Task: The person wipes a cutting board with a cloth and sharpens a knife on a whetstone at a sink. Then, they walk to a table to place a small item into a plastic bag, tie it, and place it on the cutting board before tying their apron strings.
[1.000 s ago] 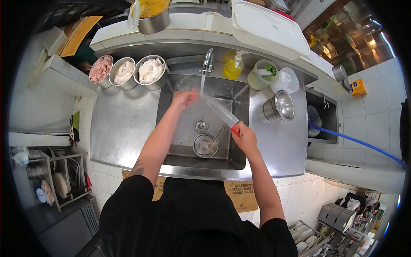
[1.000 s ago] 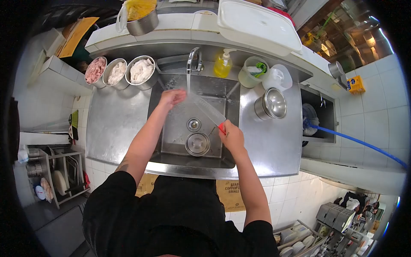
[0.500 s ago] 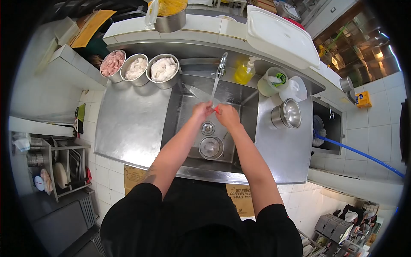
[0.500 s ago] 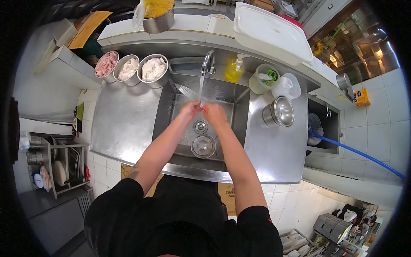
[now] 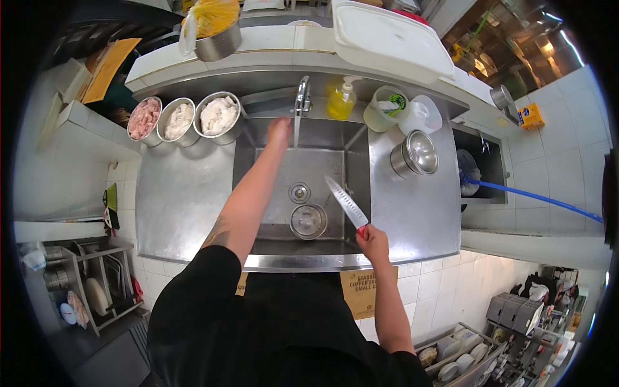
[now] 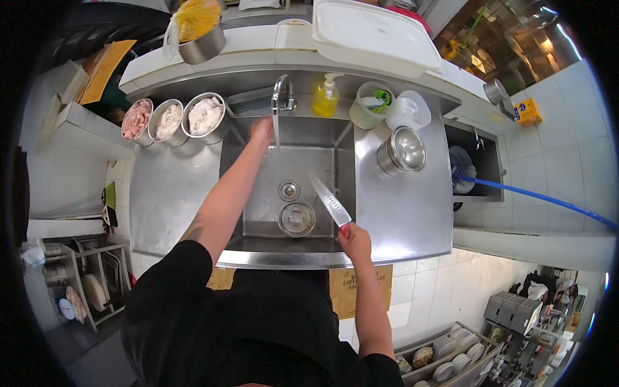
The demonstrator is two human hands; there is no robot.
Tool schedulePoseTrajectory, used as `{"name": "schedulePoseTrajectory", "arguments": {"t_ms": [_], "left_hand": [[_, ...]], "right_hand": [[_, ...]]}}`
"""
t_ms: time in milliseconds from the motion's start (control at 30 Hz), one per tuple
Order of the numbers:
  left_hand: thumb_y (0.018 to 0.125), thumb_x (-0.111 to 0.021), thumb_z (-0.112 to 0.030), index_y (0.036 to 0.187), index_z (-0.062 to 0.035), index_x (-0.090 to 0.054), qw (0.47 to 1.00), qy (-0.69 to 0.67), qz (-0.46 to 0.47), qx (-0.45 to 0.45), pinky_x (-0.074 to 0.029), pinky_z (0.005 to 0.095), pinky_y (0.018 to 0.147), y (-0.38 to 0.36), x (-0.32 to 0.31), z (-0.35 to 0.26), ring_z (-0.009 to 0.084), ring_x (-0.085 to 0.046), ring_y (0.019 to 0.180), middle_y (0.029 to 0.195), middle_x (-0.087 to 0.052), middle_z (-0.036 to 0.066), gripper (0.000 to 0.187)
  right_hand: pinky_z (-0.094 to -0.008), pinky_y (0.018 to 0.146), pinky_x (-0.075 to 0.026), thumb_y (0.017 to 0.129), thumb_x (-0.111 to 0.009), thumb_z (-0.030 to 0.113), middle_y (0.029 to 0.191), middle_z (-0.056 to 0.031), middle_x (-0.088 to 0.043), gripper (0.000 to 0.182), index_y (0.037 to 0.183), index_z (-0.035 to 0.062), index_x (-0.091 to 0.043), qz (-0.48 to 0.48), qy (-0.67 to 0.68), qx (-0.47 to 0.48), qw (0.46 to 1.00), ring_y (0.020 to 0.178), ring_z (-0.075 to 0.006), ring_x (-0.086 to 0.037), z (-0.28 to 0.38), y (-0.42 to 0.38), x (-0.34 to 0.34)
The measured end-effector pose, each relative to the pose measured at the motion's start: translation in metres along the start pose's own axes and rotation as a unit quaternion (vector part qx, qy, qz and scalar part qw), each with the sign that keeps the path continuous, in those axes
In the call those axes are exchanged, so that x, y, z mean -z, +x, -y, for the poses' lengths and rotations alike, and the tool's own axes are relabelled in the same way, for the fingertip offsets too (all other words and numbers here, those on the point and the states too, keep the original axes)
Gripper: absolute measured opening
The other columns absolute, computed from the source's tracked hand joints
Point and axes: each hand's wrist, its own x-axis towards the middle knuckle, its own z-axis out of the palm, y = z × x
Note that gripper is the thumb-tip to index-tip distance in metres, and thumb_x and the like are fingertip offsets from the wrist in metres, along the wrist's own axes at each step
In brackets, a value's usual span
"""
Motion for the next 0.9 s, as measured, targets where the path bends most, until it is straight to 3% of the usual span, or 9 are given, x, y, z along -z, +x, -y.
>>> {"name": "schedulePoseTrajectory", "arguments": {"t_ms": [233, 267, 333, 400, 467, 567, 733, 833, 900], "left_hand": [[0.095, -0.067, -0.006, 0.152, 0.0050, -0.045, 0.919, 0.308, 0.097, -0.229, -0.049, 0.0400, 0.109, -0.085, -0.065, 0.013, 0.0329, -0.063, 0.131, 0.154, -0.053, 0.023, 0.061], [0.095, -0.066, -0.006, 0.154, 0.0054, -0.042, 0.910, 0.308, 0.118, -0.250, -0.047, 0.0408, 0.112, -0.084, -0.049, 0.024, 0.0339, -0.060, 0.135, 0.158, -0.049, 0.024, 0.064], [0.095, -0.065, -0.008, 0.156, 0.0011, -0.043, 0.897, 0.405, 0.124, -0.124, -0.046, 0.0433, 0.114, -0.151, -0.004, 0.014, 0.0350, -0.056, 0.140, 0.156, -0.051, 0.023, 0.065], [0.094, -0.068, -0.018, 0.156, -0.0078, -0.048, 0.800, 0.583, 0.106, -0.096, -0.044, 0.0479, 0.116, -0.202, 0.066, 0.042, 0.0365, -0.053, 0.142, 0.155, -0.052, 0.022, 0.066], [0.093, -0.072, -0.029, 0.154, -0.0174, -0.053, 0.510, 0.809, 0.290, 0.019, -0.043, 0.0515, 0.117, -0.255, 0.121, 0.057, 0.0400, -0.055, 0.139, 0.152, -0.056, 0.020, 0.065], [0.092, -0.075, -0.035, 0.150, -0.0232, -0.058, 0.544, 0.804, 0.218, 0.101, -0.042, 0.0527, 0.117, -0.312, 0.133, 0.038, 0.0409, -0.056, 0.137, 0.150, -0.059, 0.016, 0.062], [0.099, -0.070, -0.038, 0.146, -0.0186, -0.064, 0.736, 0.631, 0.235, -0.076, -0.047, 0.0428, 0.113, -0.341, 0.079, -0.087, 0.0323, -0.060, 0.134, 0.149, -0.062, 0.011, 0.051], [0.103, -0.067, -0.034, 0.144, -0.0091, -0.064, 0.880, 0.405, 0.225, -0.103, -0.051, 0.0382, 0.106, -0.394, 0.028, -0.164, 0.0203, -0.062, 0.126, 0.148, -0.063, 0.013, 0.048], [0.103, -0.066, -0.031, 0.143, -0.0090, -0.065, 0.961, 0.137, 0.218, -0.098, -0.050, 0.0384, 0.107, -0.404, 0.018, -0.159, 0.0207, -0.061, 0.128, 0.148, -0.062, 0.012, 0.045]], "right_hand": [[-0.0453, 0.067, -0.053, 0.083, -0.084, 0.016, 0.076, -0.0172, -0.068, 0.032, 0.083, 0.0027, -0.055, 0.034, 0.056, -0.062, 0.996, 0.073, -0.0398, -0.068, -0.007, -0.035, -0.022], [-0.0450, 0.072, -0.055, 0.087, -0.080, 0.019, 0.083, -0.0197, -0.071, 0.029, 0.099, 0.0036, -0.058, 0.046, 0.061, -0.033, 0.997, 0.080, -0.0417, -0.070, -0.016, -0.033, -0.024], [-0.0454, 0.075, -0.056, 0.090, -0.076, 0.021, 0.086, -0.0224, -0.071, 0.032, 0.110, 0.0047, -0.057, 0.045, 0.069, 0.006, 0.997, 0.084, -0.0440, -0.070, -0.027, -0.027, -0.031], [-0.0448, 0.068, -0.057, 0.097, -0.067, 0.026, 0.083, -0.0222, -0.071, 0.036, 0.124, 0.0062, -0.053, 0.084, 0.074, 0.037, 0.993, 0.074, -0.0400, -0.071, -0.046, -0.014, -0.041], [-0.0423, 0.059, -0.056, 0.102, -0.063, 0.028, 0.080, -0.0178, -0.070, 0.029, 0.117, 0.0048, -0.054, 0.216, 0.151, -0.039, 0.964, 0.064, -0.0326, -0.071, -0.044, -0.003, -0.029], [-0.0369, 0.049, -0.053, 0.107, -0.057, 0.030, 0.075, -0.0112, -0.066, 0.026, 0.108, 0.0036, -0.055, 0.345, 0.205, -0.068, 0.913, 0.054, -0.0222, -0.067, -0.034, 0.025, -0.002], [-0.0317, 0.046, -0.050, 0.110, -0.054, 0.026, 0.073, -0.0064, -0.062, 0.025, 0.099, 0.0040, -0.054, 0.358, 0.316, 0.004, 0.878, 0.056, -0.0167, -0.067, 0.033, 0.041, 0.099], [-0.0313, 0.046, -0.048, 0.109, -0.054, 0.022, 0.074, -0.0067, -0.062, 0.021, 0.099, 0.0040, -0.055, 0.353, 0.391, 0.053, 0.848, 0.055, -0.0161, -0.063, 0.062, 0.047, 0.146], [-0.0316, 0.046, -0.048, 0.109, -0.055, 0.022, 0.073, -0.0065, -0.060, 0.020, 0.101, 0.0040, -0.055, 0.408, 0.517, 0.017, 0.753, 0.054, -0.0160, -0.060, 0.049, 0.067, 0.134]]}}
